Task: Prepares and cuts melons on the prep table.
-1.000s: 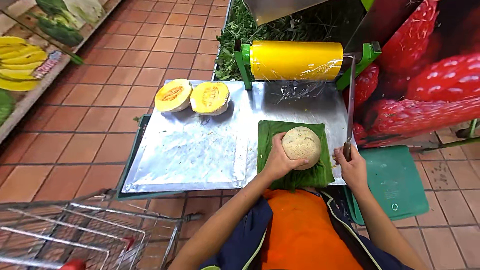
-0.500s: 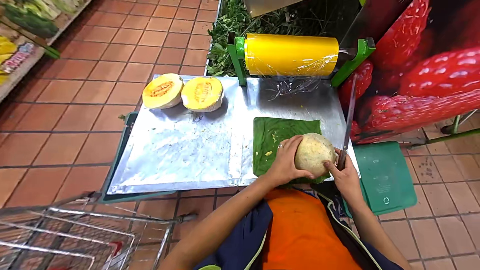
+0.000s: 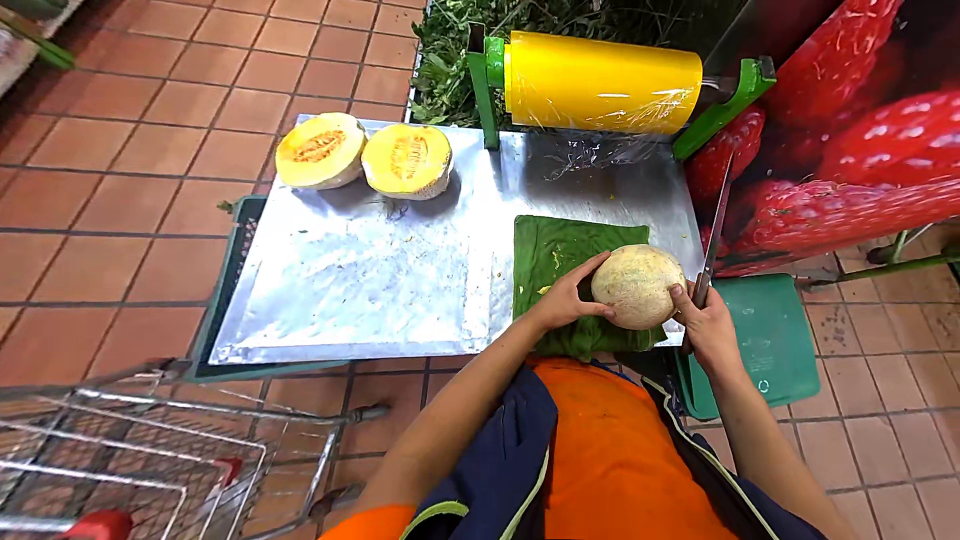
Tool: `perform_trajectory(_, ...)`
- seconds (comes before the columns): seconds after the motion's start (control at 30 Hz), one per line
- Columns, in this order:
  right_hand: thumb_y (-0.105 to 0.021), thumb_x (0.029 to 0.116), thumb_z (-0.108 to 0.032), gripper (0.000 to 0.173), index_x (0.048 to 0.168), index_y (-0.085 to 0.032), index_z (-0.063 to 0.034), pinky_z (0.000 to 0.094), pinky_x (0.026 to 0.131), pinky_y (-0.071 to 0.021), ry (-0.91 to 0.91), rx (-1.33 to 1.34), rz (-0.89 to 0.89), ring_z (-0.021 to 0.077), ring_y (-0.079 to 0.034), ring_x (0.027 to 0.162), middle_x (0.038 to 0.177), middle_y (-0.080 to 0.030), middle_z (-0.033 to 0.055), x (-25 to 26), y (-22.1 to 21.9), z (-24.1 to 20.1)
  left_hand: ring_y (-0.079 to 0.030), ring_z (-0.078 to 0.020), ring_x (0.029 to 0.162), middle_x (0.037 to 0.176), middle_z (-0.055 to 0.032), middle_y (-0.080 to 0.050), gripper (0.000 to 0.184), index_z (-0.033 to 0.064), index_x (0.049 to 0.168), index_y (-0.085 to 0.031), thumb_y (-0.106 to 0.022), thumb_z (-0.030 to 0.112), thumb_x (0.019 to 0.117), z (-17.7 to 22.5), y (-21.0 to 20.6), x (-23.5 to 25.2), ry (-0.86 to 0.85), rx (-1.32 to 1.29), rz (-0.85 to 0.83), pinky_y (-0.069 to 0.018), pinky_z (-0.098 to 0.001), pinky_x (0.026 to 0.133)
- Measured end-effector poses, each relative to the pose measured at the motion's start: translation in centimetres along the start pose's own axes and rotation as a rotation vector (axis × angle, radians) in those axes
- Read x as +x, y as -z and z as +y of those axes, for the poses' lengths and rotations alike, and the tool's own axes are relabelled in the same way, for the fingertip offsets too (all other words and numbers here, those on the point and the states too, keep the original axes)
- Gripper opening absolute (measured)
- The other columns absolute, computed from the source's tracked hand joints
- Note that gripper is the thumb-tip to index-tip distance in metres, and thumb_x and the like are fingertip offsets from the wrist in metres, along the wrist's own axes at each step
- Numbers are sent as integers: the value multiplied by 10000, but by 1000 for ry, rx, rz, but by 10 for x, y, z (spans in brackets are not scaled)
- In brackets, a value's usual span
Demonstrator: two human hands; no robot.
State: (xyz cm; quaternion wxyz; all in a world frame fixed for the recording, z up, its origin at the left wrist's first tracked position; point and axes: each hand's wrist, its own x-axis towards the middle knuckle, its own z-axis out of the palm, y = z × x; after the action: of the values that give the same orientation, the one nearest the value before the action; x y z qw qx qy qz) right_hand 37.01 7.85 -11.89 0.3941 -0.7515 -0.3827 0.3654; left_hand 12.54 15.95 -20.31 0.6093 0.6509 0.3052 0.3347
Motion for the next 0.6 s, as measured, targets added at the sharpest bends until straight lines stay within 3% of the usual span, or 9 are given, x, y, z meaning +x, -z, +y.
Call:
perform_trajectory(0.07, -765, 903, -456, 547, 1298, -595, -118, 391, 689, -589, -23, 11, -15, 179, -666, 777, 973, -686, 79, -1, 0, -5, -406, -149, 1455, 1614, -49, -386, 1174, 169, 1633, -232, -943, 289, 706, -8, 3, 3, 6, 34, -64, -376, -397, 1206)
perform_trajectory(0.13, -748, 925, -434, 518, 1289, -585, -104, 405, 756, -601, -52, 51, -30, 180, -682, 845, 1021, -685, 78, -1, 0, -11, -483, -173, 1400, 1543, -104, -480, 1197, 107, 1618, -253, -963, 267, 667, -11, 1, 6, 9, 39, -53, -415, -408, 1175)
perform_trajectory(0.23, -723, 942, -441, 498, 1271, -577, -97, 433, 820, -618, -107, 135, -47, 202, -703, 930, 1085, -686, 85, 4, 2, -19, -550, -165, 1341, 1489, -98, -544, 1120, 106, 1604, -299, -948, 186, 695, -9, 2, 12, 44, -14, -45, -456, -387, 1150)
perform_trajectory(0.33, -705, 957, -431, 524, 1285, -561, -49, 438, 797, -627, -158, 185, -39, 233, -712, 930, 1097, -685, 122, 16, 2, -25, -597, -183, 1299, 1469, -99, -568, 873, 97, 1559, -406, -842, 29, 805, -5, 5, 12, 116, -125, 8, -489, -379, 1128)
perform_trajectory(0.43, -699, 951, -481, 615, 1339, -539, -31, 484, 793, -631, -216, 198, -27, 283, -723, 960, 1132, -695, 167, 25, 2, -29, -671, -149, 1176, 1344, -48, -670, 474, 117, 1417, -606, -716, 141, 956, -4, 4, 2, 199, -62, 165, -539, -375, 1057)
perform_trajectory(0.47, -695, 949, -495, 625, 1337, -539, -30, 484, 793, -635, -218, 189, -19, 285, -728, 958, 1127, -701, 169, 26, 2, -29, -666, -145, 1185, 1338, -39, -674, 454, 130, 1411, -611, -705, 186, 970, 2, 4, -3, 218, -44, 188, -539, -378, 1058)
perform_trajectory(0.53, -705, 938, -510, 631, 1299, -559, -13, 492, 806, -627, -190, 124, 2, 283, -722, 923, 1078, -698, 172, 25, 1, -28, -568, -188, 1323, 1493, -52, -549, 701, 147, 1541, -437, -760, 220, 924, 26, 0, -12, 194, -22, 151, -481, -425, 1112)
perform_trajectory(0.6, -736, 903, -537, 625, 1232, -613, -20, 512, 809, -611, -125, -6, 25, 274, -706, 862, 983, -696, 159, 20, -2, -24, -403, -219, 1459, 1635, -26, -353, 1072, 199, 1622, -269, -898, 321, 762, 41, -5, -11, 115, 114, 87, -398, -490, 1174)
